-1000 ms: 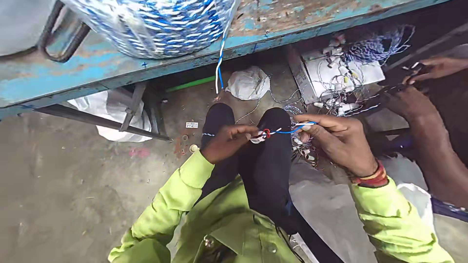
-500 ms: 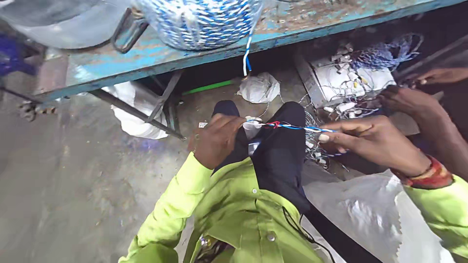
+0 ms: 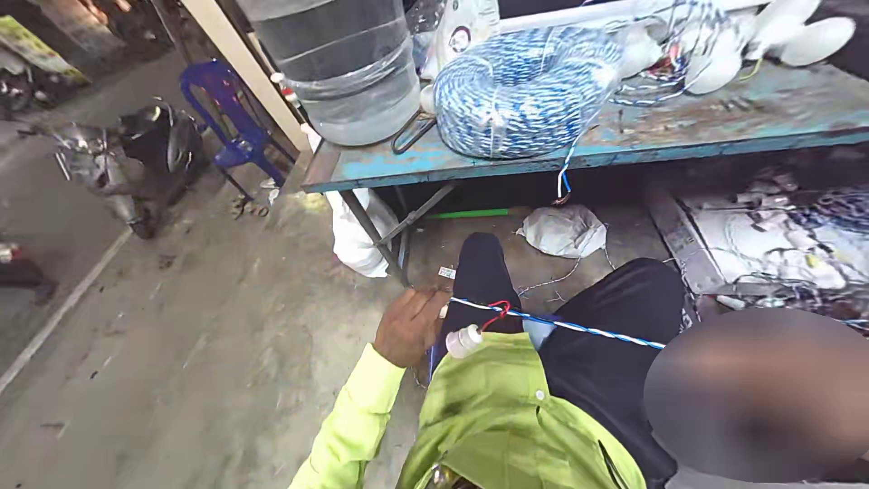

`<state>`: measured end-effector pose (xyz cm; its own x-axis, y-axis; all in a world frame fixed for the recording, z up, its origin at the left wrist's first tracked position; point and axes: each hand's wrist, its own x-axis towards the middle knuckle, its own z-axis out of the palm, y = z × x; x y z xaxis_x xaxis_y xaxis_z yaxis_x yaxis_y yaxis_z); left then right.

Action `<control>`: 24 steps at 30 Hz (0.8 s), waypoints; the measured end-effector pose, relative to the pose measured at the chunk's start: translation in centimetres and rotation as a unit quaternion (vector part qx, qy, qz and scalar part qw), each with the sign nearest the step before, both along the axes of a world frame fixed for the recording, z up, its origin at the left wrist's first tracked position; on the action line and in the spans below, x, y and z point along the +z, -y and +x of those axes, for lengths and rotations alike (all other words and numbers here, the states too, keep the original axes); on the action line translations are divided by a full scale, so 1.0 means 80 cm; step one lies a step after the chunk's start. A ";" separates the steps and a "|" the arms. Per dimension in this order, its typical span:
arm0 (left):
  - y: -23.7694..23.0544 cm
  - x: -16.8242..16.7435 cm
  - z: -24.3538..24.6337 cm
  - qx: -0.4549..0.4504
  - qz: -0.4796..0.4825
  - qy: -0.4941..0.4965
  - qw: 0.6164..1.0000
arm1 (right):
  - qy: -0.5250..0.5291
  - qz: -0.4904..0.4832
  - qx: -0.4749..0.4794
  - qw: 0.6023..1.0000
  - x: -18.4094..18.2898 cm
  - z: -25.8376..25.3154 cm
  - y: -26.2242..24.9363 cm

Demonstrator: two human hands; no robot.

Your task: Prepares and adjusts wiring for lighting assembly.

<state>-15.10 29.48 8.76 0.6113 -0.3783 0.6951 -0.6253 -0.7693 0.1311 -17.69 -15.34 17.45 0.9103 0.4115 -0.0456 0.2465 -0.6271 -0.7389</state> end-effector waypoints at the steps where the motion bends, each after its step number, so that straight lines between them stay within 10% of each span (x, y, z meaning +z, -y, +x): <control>1: 0.000 0.000 0.003 0.008 -0.002 -0.003 1.000 | -0.011 0.020 -0.010 1.000 -0.010 0.005 0.002; 10: 0.003 0.015 0.021 0.093 0.008 0.001 0.996 | -0.031 0.119 -0.054 0.991 -0.078 0.032 0.024; 24: -0.010 0.041 0.022 0.238 -0.020 0.026 0.971 | -0.080 0.095 -0.069 0.990 -0.045 0.044 0.013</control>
